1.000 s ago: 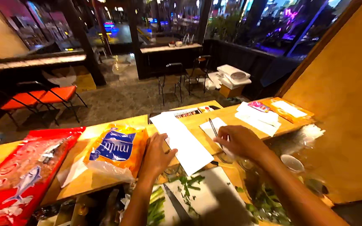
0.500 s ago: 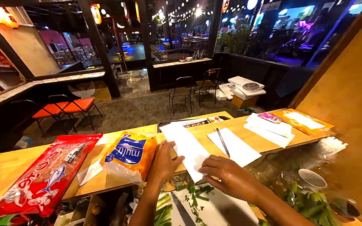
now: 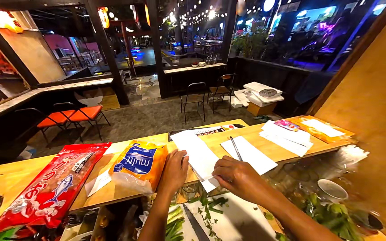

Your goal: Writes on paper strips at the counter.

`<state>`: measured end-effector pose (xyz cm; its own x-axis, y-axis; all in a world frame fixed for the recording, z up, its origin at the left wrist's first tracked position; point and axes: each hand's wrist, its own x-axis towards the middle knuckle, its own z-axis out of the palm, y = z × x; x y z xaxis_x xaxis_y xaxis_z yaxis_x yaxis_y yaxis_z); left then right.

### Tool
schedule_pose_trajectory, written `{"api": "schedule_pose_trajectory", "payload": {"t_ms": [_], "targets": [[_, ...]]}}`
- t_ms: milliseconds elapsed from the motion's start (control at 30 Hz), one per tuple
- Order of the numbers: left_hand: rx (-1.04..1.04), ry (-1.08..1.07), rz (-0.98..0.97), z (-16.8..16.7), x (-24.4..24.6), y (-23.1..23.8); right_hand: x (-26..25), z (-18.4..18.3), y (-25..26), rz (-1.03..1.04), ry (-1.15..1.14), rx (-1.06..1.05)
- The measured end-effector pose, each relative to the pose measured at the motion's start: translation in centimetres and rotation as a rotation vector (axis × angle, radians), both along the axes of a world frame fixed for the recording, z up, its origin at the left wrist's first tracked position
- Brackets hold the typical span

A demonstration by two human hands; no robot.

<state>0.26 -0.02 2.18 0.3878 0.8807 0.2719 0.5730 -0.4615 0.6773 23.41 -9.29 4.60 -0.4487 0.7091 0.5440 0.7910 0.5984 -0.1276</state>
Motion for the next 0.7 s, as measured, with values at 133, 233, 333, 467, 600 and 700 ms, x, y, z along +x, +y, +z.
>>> {"api": "schedule_pose_trajectory", "payload": {"t_ms": [133,233,333,467,600,700], "targets": [[0.015,-0.005,-0.011,0.0,0.0,-0.1,0.5,0.6,0.2,0.008,0.182,-0.145],[0.023,-0.013,-0.026,0.1,-0.1,-0.1,1.0,0.7,0.8,0.015,0.369,-0.250],[0.001,-0.018,-0.017,0.2,-0.1,-0.2,0.9,0.4,0.9,-0.053,0.424,-0.307],[-0.027,0.045,0.011,0.4,0.3,-0.4,0.0,-0.2,0.9,-0.159,0.511,-0.373],[-0.025,0.208,-0.011,0.9,0.6,-0.6,1.3,1.2,0.1,-0.393,0.734,-0.130],[-0.011,0.227,-0.005,1.0,0.8,-0.5,14.0,2.9,-5.0,-0.536,0.956,0.363]]}}
